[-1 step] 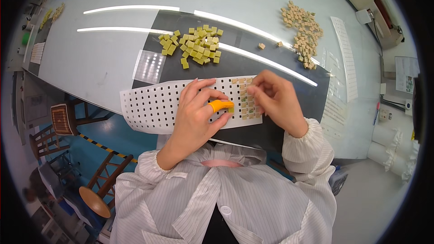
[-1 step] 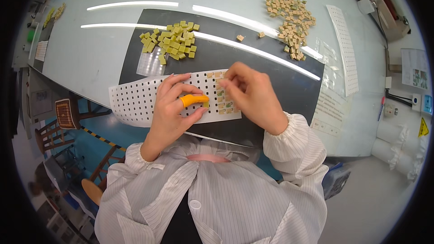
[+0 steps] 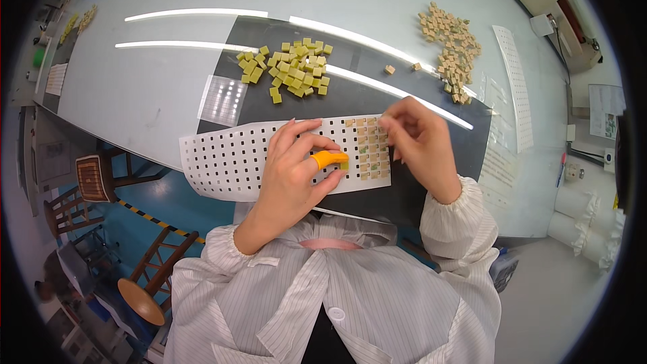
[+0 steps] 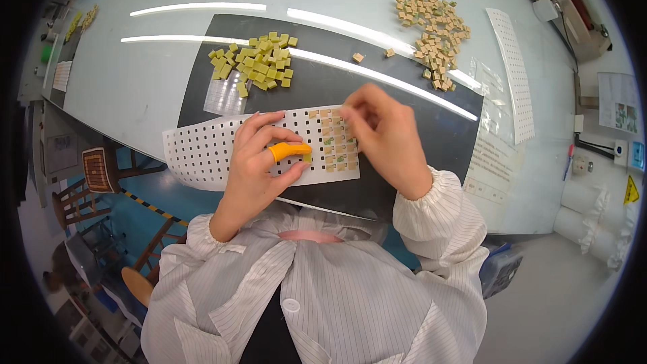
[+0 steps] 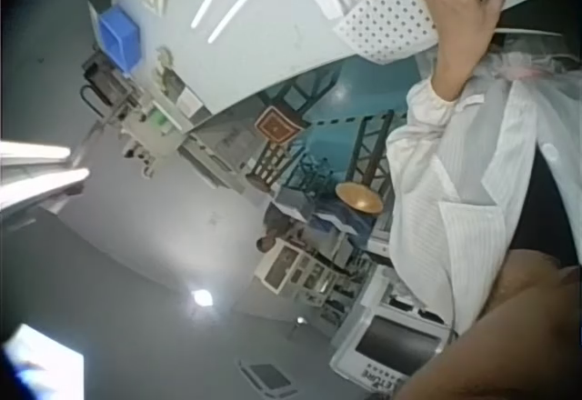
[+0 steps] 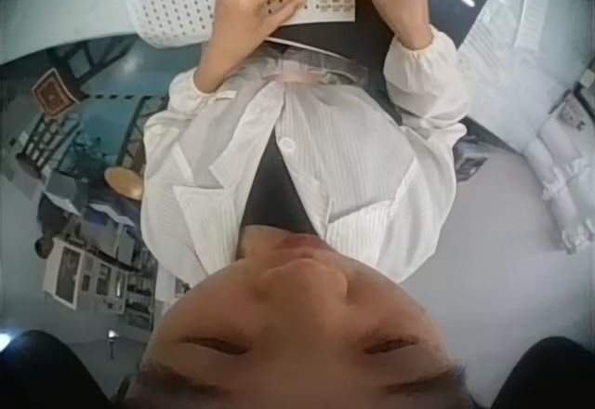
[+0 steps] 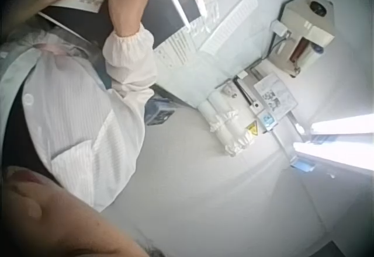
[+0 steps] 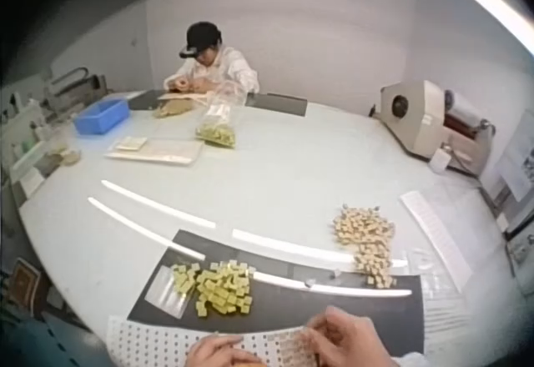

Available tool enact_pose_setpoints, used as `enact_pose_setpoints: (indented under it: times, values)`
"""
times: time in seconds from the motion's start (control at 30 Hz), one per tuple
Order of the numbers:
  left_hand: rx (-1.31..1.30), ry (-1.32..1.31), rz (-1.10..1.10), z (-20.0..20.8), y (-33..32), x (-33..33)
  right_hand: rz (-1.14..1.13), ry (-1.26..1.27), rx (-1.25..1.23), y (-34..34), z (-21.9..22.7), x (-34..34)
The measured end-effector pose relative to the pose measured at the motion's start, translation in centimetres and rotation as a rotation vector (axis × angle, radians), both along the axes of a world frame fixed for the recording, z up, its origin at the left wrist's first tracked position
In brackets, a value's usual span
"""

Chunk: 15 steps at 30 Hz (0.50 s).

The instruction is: Inserting small square components into a grid board using a small yellow tool.

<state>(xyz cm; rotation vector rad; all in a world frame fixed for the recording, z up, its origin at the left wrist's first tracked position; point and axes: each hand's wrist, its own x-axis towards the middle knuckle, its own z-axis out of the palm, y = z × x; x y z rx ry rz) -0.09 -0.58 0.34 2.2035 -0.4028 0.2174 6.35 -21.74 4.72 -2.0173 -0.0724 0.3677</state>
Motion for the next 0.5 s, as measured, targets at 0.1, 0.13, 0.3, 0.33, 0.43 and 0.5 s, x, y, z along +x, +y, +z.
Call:
enact_pose_setpoints:
  times: [0.1,0.13,0.3,0.33,0.43,0.5]
  values:
    - [0.004,0.032,-0.024,0.4,-0.1,-0.6,-0.160,-0.304,-0.138,-0.2,-0.2,0.4]
    - [0.014,0.051,-0.020,0.7,-0.2,-0.9,-0.231,-0.432,-0.208,0.0,-0.3,0.4]
    - [-0.007,0.052,-0.003,1.4,-0.5,-0.5,0.087,-0.428,-0.154,2.2,-0.9,-2.1]
    - [-0.007,0.051,-0.003,1.2,-0.4,-0.2,0.108,-0.421,-0.182,2.5,-1.3,-2.4]
    - [-0.040,0.024,0.022,0.5,-0.4,0.3,0.126,-0.430,-0.244,2.8,-2.1,-2.8]
    - [-0.037,-0.021,0.040,0.1,-0.4,0.5,0.127,-0.445,-0.278,2.8,-2.3,-2.8]
